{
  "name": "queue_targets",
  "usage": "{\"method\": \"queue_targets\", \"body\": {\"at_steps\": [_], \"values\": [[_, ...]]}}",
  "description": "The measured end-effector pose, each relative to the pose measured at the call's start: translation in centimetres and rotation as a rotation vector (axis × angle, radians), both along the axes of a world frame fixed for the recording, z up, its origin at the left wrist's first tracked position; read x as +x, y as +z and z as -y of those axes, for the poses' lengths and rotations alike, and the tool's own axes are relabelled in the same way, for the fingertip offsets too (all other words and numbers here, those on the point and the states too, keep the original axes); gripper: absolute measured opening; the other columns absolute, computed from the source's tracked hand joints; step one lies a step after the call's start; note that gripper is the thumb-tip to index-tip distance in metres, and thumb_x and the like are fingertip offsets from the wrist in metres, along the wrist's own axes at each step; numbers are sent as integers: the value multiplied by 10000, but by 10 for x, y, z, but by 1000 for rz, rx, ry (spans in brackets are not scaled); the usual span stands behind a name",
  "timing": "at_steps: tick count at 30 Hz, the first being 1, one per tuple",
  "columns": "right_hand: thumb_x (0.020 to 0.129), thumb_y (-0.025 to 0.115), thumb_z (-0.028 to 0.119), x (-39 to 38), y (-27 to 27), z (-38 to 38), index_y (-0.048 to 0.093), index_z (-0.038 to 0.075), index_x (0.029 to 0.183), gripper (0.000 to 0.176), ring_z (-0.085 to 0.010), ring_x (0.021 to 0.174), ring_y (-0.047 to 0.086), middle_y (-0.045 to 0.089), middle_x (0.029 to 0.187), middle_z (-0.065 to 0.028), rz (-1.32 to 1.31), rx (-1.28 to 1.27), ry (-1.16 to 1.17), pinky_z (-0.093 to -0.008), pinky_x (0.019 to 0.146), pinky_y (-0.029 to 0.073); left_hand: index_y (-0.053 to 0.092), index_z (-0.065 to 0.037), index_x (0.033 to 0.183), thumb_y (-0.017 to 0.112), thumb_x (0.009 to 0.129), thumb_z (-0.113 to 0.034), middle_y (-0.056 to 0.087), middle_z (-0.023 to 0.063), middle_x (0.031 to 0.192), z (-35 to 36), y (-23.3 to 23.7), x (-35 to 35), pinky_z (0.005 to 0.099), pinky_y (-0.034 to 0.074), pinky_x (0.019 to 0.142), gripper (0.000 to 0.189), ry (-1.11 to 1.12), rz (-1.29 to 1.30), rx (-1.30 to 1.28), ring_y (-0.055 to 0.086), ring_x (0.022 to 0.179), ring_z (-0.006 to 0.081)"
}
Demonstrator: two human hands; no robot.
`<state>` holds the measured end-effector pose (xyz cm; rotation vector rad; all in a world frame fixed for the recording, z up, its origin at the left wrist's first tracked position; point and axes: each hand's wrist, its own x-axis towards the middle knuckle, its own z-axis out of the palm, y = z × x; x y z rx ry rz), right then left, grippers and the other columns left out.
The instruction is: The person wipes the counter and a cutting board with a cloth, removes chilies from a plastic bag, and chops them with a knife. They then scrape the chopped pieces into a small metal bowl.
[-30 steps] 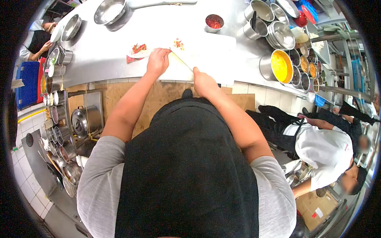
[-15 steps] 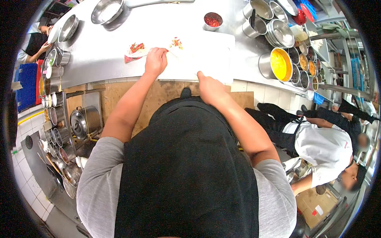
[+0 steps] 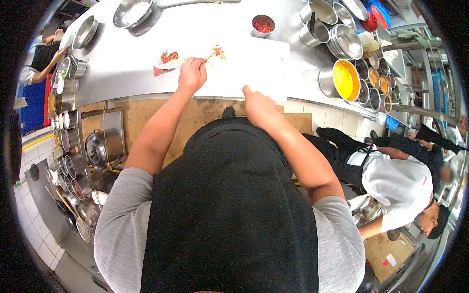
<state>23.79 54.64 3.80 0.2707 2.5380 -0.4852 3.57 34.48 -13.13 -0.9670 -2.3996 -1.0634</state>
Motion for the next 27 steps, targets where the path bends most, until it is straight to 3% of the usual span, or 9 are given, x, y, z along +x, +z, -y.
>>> {"method": "queue_targets", "body": {"at_steps": [4, 11, 16, 22, 27], "values": [[989, 559, 3, 3, 3, 0, 520, -15, 1372, 385, -511, 1094, 748, 761, 1132, -324, 11, -1, -3, -609, 928, 595, 762, -35, 979, 699, 880, 8, 689, 177, 912, -1, 2, 0, 538, 558, 814, 126, -2, 3, -14, 662, 908, 426], [983, 558, -22, -29, -60, 2, 524, -26, 1339, 358, -513, 1103, 745, 760, 1145, -330, -79, -89, -9, -606, 935, 595, 759, -38, 1000, 695, 896, -8, 677, 180, 965, -1, 5, 3, 541, 553, 860, 126, 12, 67, -75, 649, 966, 428], [971, 561, -30, -17, -15, 1, 527, -21, 1350, 380, -505, 1109, 747, 762, 1111, -329, -21, -35, -16, -605, 931, 595, 754, -44, 994, 702, 905, -19, 673, 177, 958, -1, 1, 6, 541, 553, 859, 106, 37, 64, -60, 650, 962, 427], [965, 577, -12, -1, 0, -2, 525, -24, 1387, 425, -508, 1117, 745, 764, 1109, -320, -8, -33, 1, -598, 926, 594, 752, -54, 980, 709, 904, -19, 673, 171, 949, -1, -1, 4, 535, 554, 858, 94, 33, 25, -48, 651, 962, 419], [965, 558, -28, -8, -18, 0, 512, -14, 1354, 392, -527, 1099, 725, 748, 1115, -333, -1, -70, 0, -609, 925, 571, 753, -56, 991, 710, 900, -14, 672, 171, 944, 1, -1, 3, 529, 555, 851, 110, 36, 20, -45, 654, 947, 420]]}}
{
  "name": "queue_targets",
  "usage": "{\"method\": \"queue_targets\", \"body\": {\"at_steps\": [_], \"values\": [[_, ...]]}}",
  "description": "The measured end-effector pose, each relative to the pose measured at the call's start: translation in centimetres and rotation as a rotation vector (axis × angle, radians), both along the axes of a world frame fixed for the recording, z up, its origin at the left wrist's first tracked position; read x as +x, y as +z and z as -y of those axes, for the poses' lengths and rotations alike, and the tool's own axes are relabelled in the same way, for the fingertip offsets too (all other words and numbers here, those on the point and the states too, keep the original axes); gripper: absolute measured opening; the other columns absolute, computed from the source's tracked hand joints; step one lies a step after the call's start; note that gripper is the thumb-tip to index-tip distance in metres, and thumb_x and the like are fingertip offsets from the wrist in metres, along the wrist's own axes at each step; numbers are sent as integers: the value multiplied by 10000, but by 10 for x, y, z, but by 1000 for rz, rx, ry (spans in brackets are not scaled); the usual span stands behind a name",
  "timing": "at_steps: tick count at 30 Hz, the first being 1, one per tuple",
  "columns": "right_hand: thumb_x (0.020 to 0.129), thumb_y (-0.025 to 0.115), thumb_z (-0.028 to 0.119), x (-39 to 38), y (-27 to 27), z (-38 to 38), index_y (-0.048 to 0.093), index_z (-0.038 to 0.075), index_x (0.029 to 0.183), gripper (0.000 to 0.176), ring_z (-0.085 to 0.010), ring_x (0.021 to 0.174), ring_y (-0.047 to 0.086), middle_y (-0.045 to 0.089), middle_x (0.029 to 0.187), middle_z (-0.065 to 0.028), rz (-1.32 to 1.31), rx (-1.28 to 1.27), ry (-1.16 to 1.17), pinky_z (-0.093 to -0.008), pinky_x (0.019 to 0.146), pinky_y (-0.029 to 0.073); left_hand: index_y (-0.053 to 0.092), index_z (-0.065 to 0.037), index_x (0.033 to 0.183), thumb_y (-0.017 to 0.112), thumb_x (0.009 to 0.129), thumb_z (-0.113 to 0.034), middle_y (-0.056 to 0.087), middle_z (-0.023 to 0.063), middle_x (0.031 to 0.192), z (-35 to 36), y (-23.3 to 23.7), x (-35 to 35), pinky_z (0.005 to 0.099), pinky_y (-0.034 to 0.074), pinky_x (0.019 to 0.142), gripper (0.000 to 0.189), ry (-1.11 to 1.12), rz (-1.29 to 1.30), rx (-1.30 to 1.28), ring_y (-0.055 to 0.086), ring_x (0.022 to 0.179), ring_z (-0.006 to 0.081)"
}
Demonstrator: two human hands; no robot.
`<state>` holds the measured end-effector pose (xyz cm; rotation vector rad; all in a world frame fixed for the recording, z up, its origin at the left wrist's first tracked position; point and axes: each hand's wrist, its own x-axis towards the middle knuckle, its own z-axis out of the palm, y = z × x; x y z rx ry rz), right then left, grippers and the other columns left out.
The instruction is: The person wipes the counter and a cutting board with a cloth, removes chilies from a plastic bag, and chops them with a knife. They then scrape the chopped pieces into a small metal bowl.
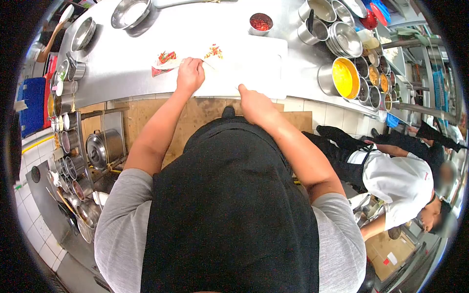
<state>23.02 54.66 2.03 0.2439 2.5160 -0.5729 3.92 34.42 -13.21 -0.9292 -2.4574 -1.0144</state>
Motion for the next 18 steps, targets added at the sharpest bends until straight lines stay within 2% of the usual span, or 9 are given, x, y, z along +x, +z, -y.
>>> {"method": "queue_targets", "body": {"at_steps": [5, 9, 14, 18], "values": [[974, 561, -28, -18, -48, 3, 529, -32, 1333, 360, -539, 1133, 722, 748, 1148, -353, -13, -77, -32, -592, 959, 577, 736, -44, 968, 691, 900, -9, 672, 186, 938, 0, 4, 0, 541, 556, 861, 89, -21, 21, -1, 653, 950, 433], [997, 584, 10, -13, -50, -13, 521, -28, 1291, 303, -555, 1141, 709, 735, 1154, -378, -50, -187, -75, -599, 975, 556, 688, -19, 898, 640, 888, 6, 654, 228, 911, 8, 14, 2, 565, 549, 855, 55, -16, 95, -164, 653, 949, 455], [1023, 617, 48, -6, -68, -33, 505, -23, 1314, 319, -568, 1132, 702, 733, 1126, -391, -122, -200, -162, -608, 978, 546, 708, -7, 935, 629, 902, 8, 673, 233, 954, 46, 29, 9, 552, 552, 869, 87, 11, 94, -245, 655, 970, 450], [1045, 612, 70, -5, -67, -31, 486, -27, 1339, 335, -573, 1123, 703, 732, 1115, -396, -108, -174, -177, -615, 974, 542, 742, -2, 1002, 639, 940, -21, 736, 237, 992, 53, 52, -9, 552, 569, 874, 121, 132, 38, -57, 694, 978, 456]]}}
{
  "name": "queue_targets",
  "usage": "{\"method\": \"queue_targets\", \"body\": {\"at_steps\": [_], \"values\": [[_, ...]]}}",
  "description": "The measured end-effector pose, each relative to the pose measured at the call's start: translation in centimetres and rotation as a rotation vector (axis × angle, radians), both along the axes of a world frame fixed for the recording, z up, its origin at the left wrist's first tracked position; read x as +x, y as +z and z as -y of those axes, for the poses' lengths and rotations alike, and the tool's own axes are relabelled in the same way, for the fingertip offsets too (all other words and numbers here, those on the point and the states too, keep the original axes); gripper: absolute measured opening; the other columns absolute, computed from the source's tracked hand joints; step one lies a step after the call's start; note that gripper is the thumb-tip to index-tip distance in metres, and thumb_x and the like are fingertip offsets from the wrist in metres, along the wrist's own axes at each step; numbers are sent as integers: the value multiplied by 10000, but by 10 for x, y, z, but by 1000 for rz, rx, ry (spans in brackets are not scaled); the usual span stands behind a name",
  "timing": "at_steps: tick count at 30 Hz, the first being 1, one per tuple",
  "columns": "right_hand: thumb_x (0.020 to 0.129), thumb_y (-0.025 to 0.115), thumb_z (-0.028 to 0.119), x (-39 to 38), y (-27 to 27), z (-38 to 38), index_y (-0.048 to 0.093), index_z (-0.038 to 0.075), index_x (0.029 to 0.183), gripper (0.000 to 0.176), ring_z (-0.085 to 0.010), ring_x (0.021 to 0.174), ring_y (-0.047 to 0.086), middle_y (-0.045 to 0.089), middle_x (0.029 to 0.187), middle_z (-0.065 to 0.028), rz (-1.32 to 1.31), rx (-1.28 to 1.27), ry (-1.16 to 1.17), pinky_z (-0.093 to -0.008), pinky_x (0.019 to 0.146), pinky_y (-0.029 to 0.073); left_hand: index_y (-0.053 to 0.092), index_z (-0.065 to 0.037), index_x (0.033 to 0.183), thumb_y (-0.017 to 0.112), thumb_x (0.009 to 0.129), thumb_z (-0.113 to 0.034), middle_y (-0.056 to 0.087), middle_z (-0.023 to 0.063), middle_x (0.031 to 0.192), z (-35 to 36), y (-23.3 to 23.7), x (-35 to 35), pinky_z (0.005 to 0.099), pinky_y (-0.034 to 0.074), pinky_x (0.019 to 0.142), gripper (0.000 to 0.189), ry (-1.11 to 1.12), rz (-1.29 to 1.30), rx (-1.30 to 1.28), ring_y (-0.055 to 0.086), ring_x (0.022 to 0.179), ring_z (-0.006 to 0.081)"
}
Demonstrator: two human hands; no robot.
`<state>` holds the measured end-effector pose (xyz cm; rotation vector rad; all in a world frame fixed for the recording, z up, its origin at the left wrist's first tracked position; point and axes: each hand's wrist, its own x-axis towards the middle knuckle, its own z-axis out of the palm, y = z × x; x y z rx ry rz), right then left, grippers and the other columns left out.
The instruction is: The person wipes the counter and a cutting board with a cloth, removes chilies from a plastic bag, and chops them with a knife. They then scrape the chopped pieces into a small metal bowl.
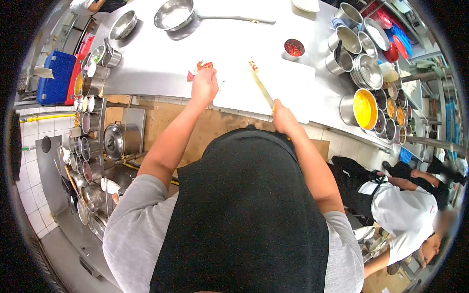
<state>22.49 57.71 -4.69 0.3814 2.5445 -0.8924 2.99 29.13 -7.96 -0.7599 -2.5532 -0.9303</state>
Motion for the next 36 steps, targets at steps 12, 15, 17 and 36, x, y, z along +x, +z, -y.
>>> {"method": "queue_targets", "body": {"at_steps": [12, 15, 17, 36], "values": [[1026, 626, 62, 1, -8, 3, 480, -18, 1284, 307, -568, 1105, 706, 729, 1109, -398, -34, -3, -30, -615, 961, 549, 794, -35, 1101, 752, 904, -216, 801, 235, 1135, 6, -1, -113, 501, 604, 968, 271, 135, 443, -520, 762, 1088, 416], [1022, 614, 59, 1, -9, 1, 481, -17, 1275, 296, -567, 1108, 704, 727, 1111, -398, -9, -10, -46, -610, 953, 550, 787, -27, 1120, 744, 904, -229, 802, 232, 1150, 1, -5, -114, 500, 604, 982, 299, 127, 431, -537, 759, 1112, 411], [1022, 603, 57, 2, -7, 2, 483, -16, 1273, 288, -568, 1104, 704, 727, 1107, -397, 1, -16, -55, -610, 947, 550, 782, -25, 1131, 735, 909, -226, 803, 229, 1158, -2, -7, -119, 500, 604, 989, 302, 95, 415, -581, 757, 1125, 408], [1034, 542, 63, 0, -6, 3, 494, -7, 1247, 230, -554, 1109, 710, 733, 1112, -382, 24, 22, -35, -595, 951, 550, 753, 4, 1134, 765, 966, -118, 813, 76, 1019, 39, 37, -157, 305, 543, 720, 208, 58, 852, 340, 718, 834, 158]]}}
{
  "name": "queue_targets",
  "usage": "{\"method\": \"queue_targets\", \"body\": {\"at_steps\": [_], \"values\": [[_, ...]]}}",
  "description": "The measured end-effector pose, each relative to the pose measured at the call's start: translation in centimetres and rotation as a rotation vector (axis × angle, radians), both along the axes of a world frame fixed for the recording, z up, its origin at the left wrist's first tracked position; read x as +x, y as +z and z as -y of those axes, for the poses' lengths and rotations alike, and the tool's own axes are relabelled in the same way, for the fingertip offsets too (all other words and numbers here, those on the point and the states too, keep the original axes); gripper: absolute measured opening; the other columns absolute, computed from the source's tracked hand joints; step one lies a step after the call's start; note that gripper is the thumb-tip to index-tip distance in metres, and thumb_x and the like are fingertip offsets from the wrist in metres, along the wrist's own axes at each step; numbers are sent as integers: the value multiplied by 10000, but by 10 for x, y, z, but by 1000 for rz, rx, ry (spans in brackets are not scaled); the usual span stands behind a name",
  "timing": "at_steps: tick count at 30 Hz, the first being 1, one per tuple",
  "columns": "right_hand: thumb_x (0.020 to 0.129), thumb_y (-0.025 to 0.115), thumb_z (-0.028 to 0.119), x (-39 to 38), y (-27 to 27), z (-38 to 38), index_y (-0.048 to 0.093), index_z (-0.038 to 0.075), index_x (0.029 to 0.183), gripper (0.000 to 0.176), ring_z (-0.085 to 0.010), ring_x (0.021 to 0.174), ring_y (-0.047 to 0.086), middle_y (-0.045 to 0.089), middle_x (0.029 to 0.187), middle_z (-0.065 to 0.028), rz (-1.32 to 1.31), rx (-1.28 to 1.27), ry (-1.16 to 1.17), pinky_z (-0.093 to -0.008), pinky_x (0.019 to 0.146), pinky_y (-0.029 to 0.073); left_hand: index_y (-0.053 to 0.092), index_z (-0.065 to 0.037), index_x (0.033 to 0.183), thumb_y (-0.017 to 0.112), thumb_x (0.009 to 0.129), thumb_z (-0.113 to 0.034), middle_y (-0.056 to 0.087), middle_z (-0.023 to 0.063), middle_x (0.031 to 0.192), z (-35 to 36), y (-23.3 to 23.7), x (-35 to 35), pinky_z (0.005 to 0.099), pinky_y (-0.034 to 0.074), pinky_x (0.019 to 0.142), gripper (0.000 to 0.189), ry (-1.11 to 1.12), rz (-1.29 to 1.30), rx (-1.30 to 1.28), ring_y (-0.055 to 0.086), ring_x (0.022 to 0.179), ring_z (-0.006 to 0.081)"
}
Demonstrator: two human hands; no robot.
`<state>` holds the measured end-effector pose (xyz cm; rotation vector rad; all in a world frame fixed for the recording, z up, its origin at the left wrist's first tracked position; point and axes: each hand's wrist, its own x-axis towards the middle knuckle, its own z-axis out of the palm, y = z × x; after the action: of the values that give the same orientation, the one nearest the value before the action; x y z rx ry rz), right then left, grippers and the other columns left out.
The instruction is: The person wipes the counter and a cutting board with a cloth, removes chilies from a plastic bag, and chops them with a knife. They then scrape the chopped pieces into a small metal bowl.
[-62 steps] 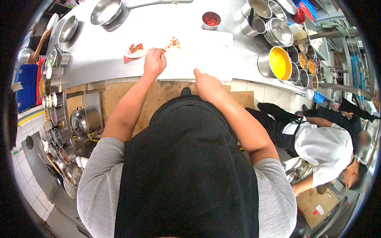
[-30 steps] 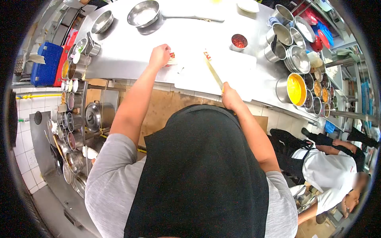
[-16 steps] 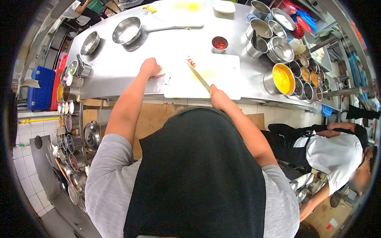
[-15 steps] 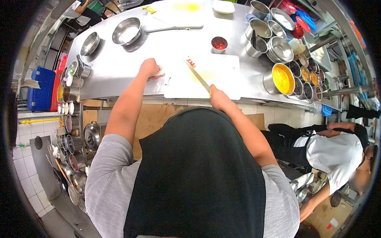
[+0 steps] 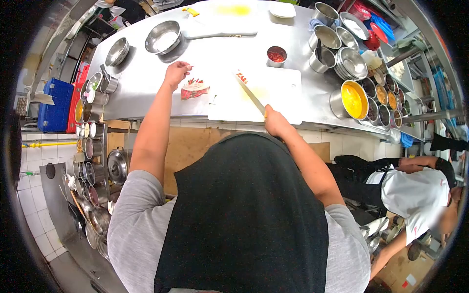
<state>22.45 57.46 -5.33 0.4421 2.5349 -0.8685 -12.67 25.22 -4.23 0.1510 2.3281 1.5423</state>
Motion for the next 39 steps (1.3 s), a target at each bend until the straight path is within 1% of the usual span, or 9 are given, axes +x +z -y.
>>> {"method": "queue_targets", "body": {"at_steps": [4, 7, 11, 14, 16, 18, 21, 36, 39], "values": [[1034, 563, 76, 2, 0, 0, 499, -9, 1259, 249, -551, 1114, 711, 734, 1125, -382, -4, -12, -3, -594, 958, 551, 737, 9, 1150, 735, 996, -98, 821, 81, 1005, 4, 11, 4, 324, 578, 758, 188, 112, -136, -207, 739, 837, 172], [1032, 568, 66, 2, -6, -2, 498, -8, 1264, 254, -549, 1116, 711, 734, 1118, -378, -21, -6, 5, -593, 955, 552, 755, -20, 1126, 711, 1009, -92, 831, 83, 993, -31, -6, 51, 341, 596, 791, 145, 156, -311, -107, 755, 850, 167], [1025, 558, 43, 1, 5, 4, 497, -12, 1264, 253, -548, 1119, 710, 735, 1112, -374, 2, 5, -11, -594, 957, 552, 784, -68, 1020, 766, 971, -125, 812, 175, 931, -105, -20, 144, 497, 593, 848, 77, -194, -532, -326, 768, 901, 376], [1013, 536, 11, 1, 3, 2, 492, -11, 1280, 272, -543, 1127, 710, 735, 1123, -369, 25, 18, 12, -594, 960, 552, 781, -86, 964, 803, 932, -138, 770, 145, 812, -111, -49, 152, 555, 562, 842, 65, -270, -687, -425, 721, 859, 420], [1026, 586, 48, 0, 0, 3, 460, -5, 1254, 266, -557, 1045, 711, 733, 1063, -369, -11, 20, 26, -591, 902, 554, 789, -83, 940, 779, 931, -129, 760, 160, 853, -107, -52, 152, 575, 545, 855, 47, -267, -689, -438, 705, 889, 422], [1009, 549, 13, -1, 7, 6, 470, -18, 1278, 282, -548, 1095, 710, 732, 1107, -372, 34, 39, 38, -592, 934, 558, 793, -77, 945, 736, 941, -111, 742, 185, 924, -98, -58, 154, 569, 552, 849, 67, -224, -938, -404, 709, 910, 420], [986, 514, -26, -2, 24, 9, 483, -36, 1305, 320, -539, 1145, 708, 733, 1148, -371, 70, 79, 61, -594, 969, 564, 788, -70, 941, 686, 947, -85, 719, 203, 982, -94, -60, 152, 566, 563, 840, 104, -286, -723, -399, 705, 919, 431], [989, 545, -10, 9, 97, 19, 510, -20, 1334, 347, -502, 1100, 743, 750, 1128, -339, 132, 236, 175, -609, 923, 590, 714, -75, 965, 625, 856, 17, 689, 210, 991, -113, -55, 132, 575, 563, 840, 169, -444, -588, -448, 703, 945, 465], [994, 531, -19, 5, 52, 17, 509, -28, 1339, 346, -505, 1107, 742, 749, 1131, -345, 93, 217, 183, -604, 933, 588, 725, -76, 977, 636, 856, 21, 697, 202, 999, -112, -60, 131, 563, 564, 855, 178, -435, -588, -425, 704, 960, 458]]}}
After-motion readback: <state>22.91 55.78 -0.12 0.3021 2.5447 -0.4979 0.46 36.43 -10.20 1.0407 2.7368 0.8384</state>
